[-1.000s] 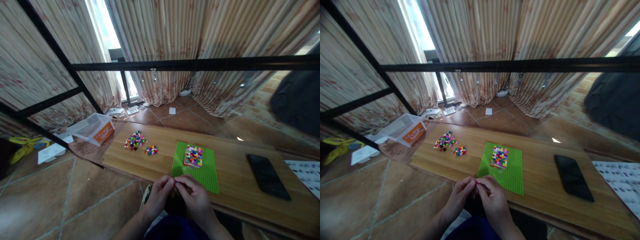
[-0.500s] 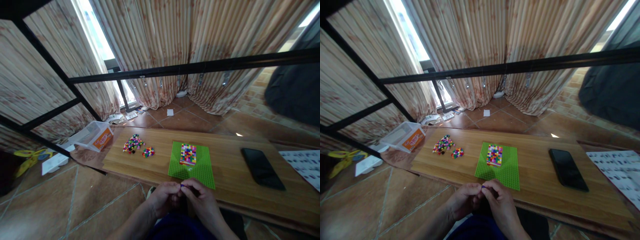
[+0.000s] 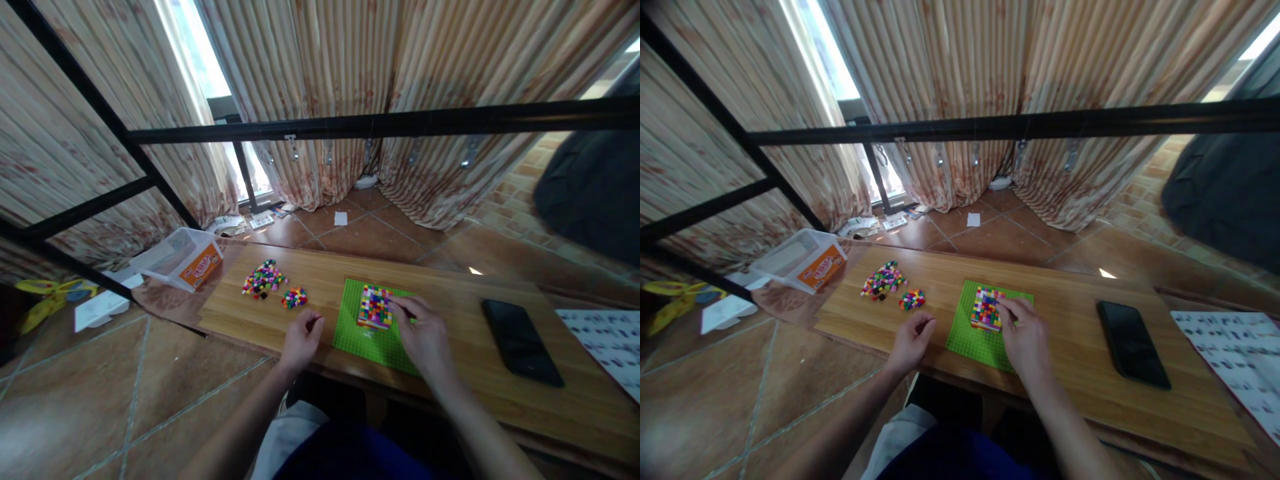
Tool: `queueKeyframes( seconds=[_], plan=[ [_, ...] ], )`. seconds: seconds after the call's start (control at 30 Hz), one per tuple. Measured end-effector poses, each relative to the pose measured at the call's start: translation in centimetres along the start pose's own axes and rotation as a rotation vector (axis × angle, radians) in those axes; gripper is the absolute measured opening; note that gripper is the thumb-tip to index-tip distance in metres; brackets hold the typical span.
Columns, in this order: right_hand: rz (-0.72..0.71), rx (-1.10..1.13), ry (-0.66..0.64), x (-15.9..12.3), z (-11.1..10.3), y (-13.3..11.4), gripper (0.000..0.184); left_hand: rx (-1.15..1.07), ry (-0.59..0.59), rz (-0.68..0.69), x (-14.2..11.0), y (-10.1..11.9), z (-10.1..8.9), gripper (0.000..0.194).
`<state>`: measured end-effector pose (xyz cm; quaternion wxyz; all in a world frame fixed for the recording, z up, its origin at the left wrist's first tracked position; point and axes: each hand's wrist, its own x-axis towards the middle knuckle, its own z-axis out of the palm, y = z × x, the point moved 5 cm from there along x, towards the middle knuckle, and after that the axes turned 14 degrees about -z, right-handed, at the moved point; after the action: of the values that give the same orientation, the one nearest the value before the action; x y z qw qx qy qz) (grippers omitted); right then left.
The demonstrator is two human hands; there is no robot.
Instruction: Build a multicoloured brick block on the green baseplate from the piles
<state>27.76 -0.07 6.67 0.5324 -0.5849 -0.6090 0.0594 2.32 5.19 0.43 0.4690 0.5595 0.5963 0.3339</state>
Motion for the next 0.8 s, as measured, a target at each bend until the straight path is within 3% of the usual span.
queueKeyframes(
  seconds=[0.27, 0.43, 0.8],
  plan=[
    [-0.163, -0.305, -0.146, 1.1, 3.1, 1.0, 0.038, 0.304, 0.061, 0.206, 0.5, -1.4, 0.3, 0.016],
    [-0.206, -0.381, -0.163, 1.0, 3.2, 1.2, 0.036, 0.343, 0.069, 0.272, 0.2, -1.1, 0.6, 0.017],
    [-0.228, -0.357, -0.094, 0.9, 2.5, 1.5, 0.034, 0.338, 0.058, 0.267, -0.1, -0.9, 0.6, 0.013]
  ],
)
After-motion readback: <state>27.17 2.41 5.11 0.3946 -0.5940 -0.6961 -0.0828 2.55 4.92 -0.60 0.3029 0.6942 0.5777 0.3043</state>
